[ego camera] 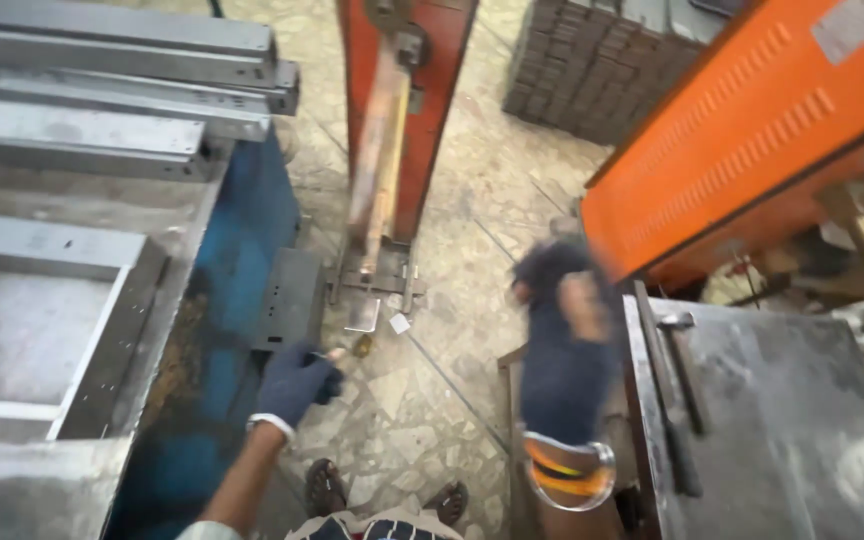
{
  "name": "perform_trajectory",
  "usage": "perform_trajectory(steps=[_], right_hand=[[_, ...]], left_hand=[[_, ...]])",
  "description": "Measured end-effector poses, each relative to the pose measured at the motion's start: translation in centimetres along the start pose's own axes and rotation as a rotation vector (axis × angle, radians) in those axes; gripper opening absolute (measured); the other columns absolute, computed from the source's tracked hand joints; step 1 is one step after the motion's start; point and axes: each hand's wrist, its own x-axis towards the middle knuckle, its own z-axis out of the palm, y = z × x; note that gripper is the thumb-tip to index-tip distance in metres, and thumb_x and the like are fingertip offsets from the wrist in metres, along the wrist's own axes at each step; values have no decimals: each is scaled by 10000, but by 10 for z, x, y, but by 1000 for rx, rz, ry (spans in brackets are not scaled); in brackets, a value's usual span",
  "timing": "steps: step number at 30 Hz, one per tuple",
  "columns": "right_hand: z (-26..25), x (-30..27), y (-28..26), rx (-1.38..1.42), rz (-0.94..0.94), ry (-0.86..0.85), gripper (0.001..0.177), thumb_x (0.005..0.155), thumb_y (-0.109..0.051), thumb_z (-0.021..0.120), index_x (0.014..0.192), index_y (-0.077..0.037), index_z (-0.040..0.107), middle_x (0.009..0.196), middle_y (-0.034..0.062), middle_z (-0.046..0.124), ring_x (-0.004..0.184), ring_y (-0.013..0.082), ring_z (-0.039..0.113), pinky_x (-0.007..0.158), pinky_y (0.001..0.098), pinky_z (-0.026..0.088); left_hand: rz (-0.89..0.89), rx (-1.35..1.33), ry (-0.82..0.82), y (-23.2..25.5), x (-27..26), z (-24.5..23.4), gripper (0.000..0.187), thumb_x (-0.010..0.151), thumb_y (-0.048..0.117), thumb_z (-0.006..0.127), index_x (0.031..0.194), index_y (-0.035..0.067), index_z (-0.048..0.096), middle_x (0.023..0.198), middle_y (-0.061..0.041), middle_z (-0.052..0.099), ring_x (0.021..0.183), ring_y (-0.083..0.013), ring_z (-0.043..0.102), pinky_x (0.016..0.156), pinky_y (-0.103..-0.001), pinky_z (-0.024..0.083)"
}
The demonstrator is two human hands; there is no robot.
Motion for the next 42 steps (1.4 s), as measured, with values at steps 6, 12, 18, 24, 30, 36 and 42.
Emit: perform_trajectory(steps=[6,12,18,24,30,36,42], right_hand=[[-88,-110,241,-55,955,232,229,917,-184,664,1105,-53,664,902,100,711,759,222,693,608,336,526],[-30,-157,308,-91,1304,31,273,903,-196,689,1139,-67,643,936,113,727,737,232,699,555,327,514],[0,-174,331,-161,1354,-36,254,908,-181,704,1119,-49,654,909,118,729,689,220,698,527,315,502],[-5,-181,331,-163,1370,17,231,901,-168,701,1096,-53,656,902,123,734,679,228,700,530,326,514],[-28,-179,339,-289,1282,-97,254,906,-240,691,1104,-82,676,959,91,753,735,202,725,556,310,516],[-124,-195,359,-142,1227,-24,511,985,-474,575,1262,-50,637,1124,123,713,904,230,702,683,348,519],[-154,-127,197,499,1084,12,716,953,-532,465,1439,-10,523,1382,172,652,1158,286,686,981,407,560]], left_hand=[[200,375,497,-55,27,-138,348,903,356,773,977,16,759,842,-178,735,752,-294,684,685,-425,523],[151,786,851,-68,70,-254,354,953,416,729,1150,128,782,1032,-185,757,974,-394,702,852,-488,530],[78,816,828,-101,123,-295,462,867,480,782,1138,107,762,1029,-194,749,979,-400,697,844,-488,537],[-6,870,640,-108,116,-261,385,828,425,785,1056,114,777,1029,-180,753,986,-395,705,844,-491,552],[155,877,424,-91,68,-145,274,790,322,737,967,119,785,972,-182,749,932,-393,711,832,-487,568],[362,806,80,-64,2,15,214,762,315,733,810,108,754,838,-169,731,821,-376,699,747,-503,547],[491,643,-105,31,-99,140,249,695,344,788,738,108,721,737,-149,696,756,-374,678,674,-521,520]])
